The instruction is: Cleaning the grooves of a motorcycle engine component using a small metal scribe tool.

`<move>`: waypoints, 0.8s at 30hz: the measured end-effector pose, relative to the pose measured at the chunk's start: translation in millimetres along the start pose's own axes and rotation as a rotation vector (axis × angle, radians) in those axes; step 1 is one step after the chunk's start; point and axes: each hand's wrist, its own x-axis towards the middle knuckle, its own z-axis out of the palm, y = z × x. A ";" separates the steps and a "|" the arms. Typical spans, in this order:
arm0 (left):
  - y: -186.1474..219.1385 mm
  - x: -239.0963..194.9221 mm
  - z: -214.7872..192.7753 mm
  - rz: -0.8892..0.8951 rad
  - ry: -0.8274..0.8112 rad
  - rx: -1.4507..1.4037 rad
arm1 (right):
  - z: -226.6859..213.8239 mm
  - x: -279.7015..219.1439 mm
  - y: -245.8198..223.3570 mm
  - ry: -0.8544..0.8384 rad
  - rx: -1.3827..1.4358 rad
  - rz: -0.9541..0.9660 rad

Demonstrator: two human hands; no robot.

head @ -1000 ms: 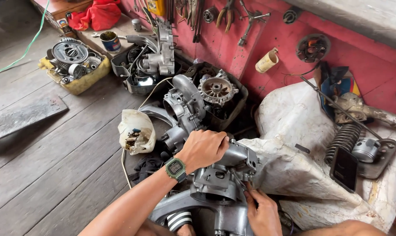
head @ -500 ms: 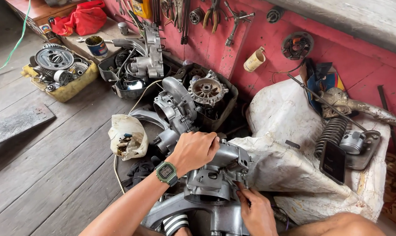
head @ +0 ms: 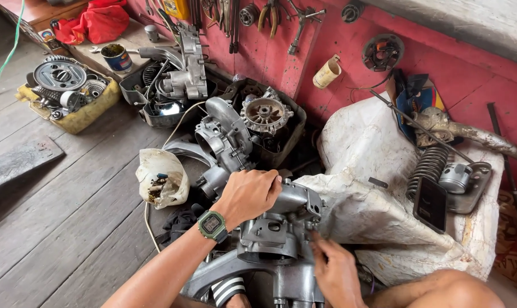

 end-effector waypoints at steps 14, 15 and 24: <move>1.3 0.8 -4.4 0.039 0.004 -0.025 | -15.0 -5.1 -19.6 0.041 0.021 -0.117; 0.9 0.5 -3.6 0.034 0.013 -0.017 | -16.9 -6.9 -20.9 0.160 0.086 -0.207; 0.9 -1.2 -0.8 0.045 0.042 -0.014 | -6.5 -12.0 -19.2 0.199 0.075 -0.186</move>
